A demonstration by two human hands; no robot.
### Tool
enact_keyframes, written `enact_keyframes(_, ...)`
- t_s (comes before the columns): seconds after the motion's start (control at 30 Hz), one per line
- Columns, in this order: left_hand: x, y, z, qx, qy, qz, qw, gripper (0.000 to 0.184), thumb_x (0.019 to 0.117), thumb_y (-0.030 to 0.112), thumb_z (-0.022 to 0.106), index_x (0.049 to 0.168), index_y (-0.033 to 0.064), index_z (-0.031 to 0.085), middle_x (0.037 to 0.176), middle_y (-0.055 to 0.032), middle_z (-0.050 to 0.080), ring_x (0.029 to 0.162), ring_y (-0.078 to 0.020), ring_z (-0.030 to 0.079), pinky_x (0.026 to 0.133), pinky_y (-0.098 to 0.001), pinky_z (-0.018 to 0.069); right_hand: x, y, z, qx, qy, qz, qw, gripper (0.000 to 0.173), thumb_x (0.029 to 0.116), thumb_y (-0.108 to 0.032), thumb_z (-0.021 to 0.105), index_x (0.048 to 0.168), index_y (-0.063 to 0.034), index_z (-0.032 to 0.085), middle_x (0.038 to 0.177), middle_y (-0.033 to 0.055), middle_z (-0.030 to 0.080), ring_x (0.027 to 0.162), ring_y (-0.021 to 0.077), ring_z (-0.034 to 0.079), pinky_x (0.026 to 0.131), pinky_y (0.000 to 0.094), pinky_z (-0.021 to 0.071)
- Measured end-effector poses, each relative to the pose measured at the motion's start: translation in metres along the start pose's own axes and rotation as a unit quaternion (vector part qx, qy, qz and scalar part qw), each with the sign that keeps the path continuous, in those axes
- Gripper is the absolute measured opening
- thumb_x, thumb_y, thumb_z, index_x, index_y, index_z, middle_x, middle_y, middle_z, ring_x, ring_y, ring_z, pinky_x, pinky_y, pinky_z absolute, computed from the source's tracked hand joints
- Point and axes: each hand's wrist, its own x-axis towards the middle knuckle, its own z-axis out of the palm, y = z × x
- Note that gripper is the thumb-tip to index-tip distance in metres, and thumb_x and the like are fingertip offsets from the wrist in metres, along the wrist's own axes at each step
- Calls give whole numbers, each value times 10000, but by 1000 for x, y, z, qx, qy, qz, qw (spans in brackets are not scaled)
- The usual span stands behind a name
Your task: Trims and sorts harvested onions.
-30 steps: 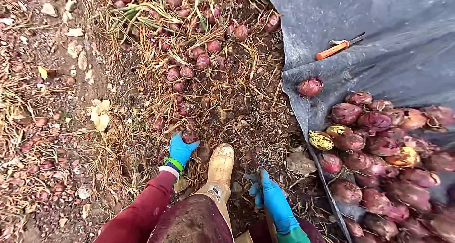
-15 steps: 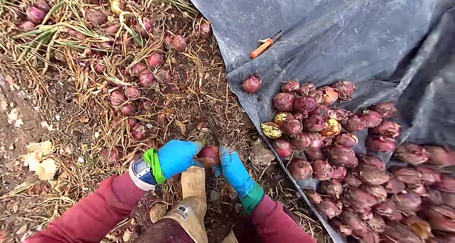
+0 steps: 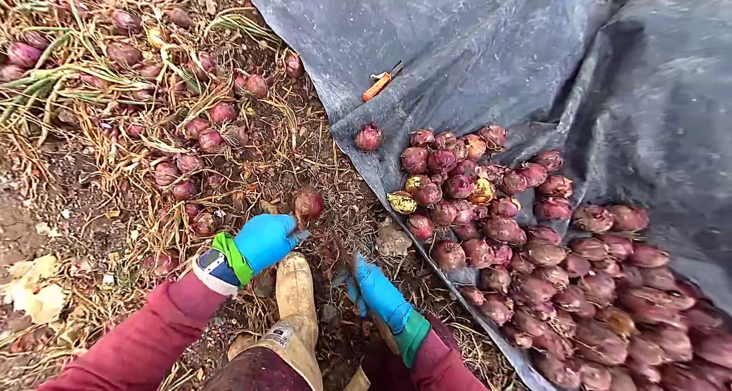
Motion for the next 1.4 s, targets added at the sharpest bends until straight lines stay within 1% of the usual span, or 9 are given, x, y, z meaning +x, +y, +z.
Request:
enact_keyframes(0.1, -24, 94, 11, 135, -130, 119, 975, 335, 1036, 389, 549, 966, 104, 711, 942, -127, 713, 914, -351, 704, 748, -618, 560, -15, 2, -3, -77, -26, -45, 996, 910, 890, -884, 185, 944, -122, 678, 654, 19, 615, 494, 149, 558, 467, 333, 500)
enact_keyframes(0.2, -15, 113, 13, 80, -132, 189, 970, 269, 1053, 316, 556, 1066, 95, 710, 1029, -134, 716, 969, -354, 698, 771, -617, 558, -43, 19, -16, 50, 111, -149, 981, 929, 819, -946, 221, 855, -123, 651, 555, 48, 548, 394, 184, 501, 367, 364, 476)
enact_keyframes(0.33, 0, 30, 11, -119, 33, 20, 992, 430, 1069, 488, 511, 1160, 132, 732, 1069, -107, 743, 1033, -296, 709, 907, -598, 549, -54, 26, -70, 292, 245, -237, 894, 868, 876, -885, 71, 826, -215, 621, 487, -39, 488, 369, 126, 482, 370, 342, 457)
enact_keyframes(0.47, -3, -100, 46, -113, 136, -202, 963, 342, 1025, 452, 602, 1203, 194, 740, 1156, -88, 746, 1111, -305, 702, 967, -619, 537, -43, 33, -73, 278, 265, -187, 904, 902, 908, -834, 13, 911, -177, 631, 510, -22, 515, 375, 138, 491, 376, 341, 480)
enact_keyframes(0.67, 13, -203, 130, -22, 21, -331, 943, 896, 706, 319, 925, 1472, 107, 512, 1496, -251, 481, 1127, -455, 666, 884, -669, 577, -2, 39, -10, 171, 199, -143, 954, 968, 977, -758, 40, 1110, -41, 677, 580, 58, 584, 400, 188, 529, 383, 384, 525)
enact_keyframes(0.87, 10, -148, 98, -71, 110, -234, 963, 902, 626, 521, 924, 1403, 185, 613, 1569, -98, 465, 1293, -317, 605, 942, -579, 591, 9, 43, 16, 130, 143, -100, 976, 1011, 971, -764, 33, 1123, -13, 693, 623, 113, 611, 427, 243, 555, 408, 425, 545)
enact_keyframes(0.97, -20, -64, 61, -190, 136, -150, 961, 860, 688, 458, 932, 1408, 159, 568, 1173, -143, 725, 1046, -335, 716, 862, -626, 583, 13, 40, 25, 123, 92, -50, 987, 957, 1010, -676, 9, 1145, -11, 683, 625, 94, 611, 440, 213, 551, 426, 392, 535)
enact_keyframes(1.13, -17, 4, 52, -207, 35, 13, 978, 803, 651, 628, 894, 1317, 258, 640, 1035, -13, 751, 957, -191, 726, 838, -538, 608, 14, 4, 41, 76, 37, -108, 991, 840, 853, -868, 451, 885, -63, 691, 658, 61, 654, 498, 183, 611, 486, 360, 565)
enact_keyframes(1.4, 12, -3, 23, -36, -75, -5, 997, 696, 674, 798, 780, 1107, 255, 743, 948, 18, 749, 930, -190, 711, 854, -542, 579, 36, -26, 11, -33, 75, -51, 995, 785, 1020, -708, 196, 787, -101, 636, 562, 62, 518, 447, 191, 499, 446, 385, 465)
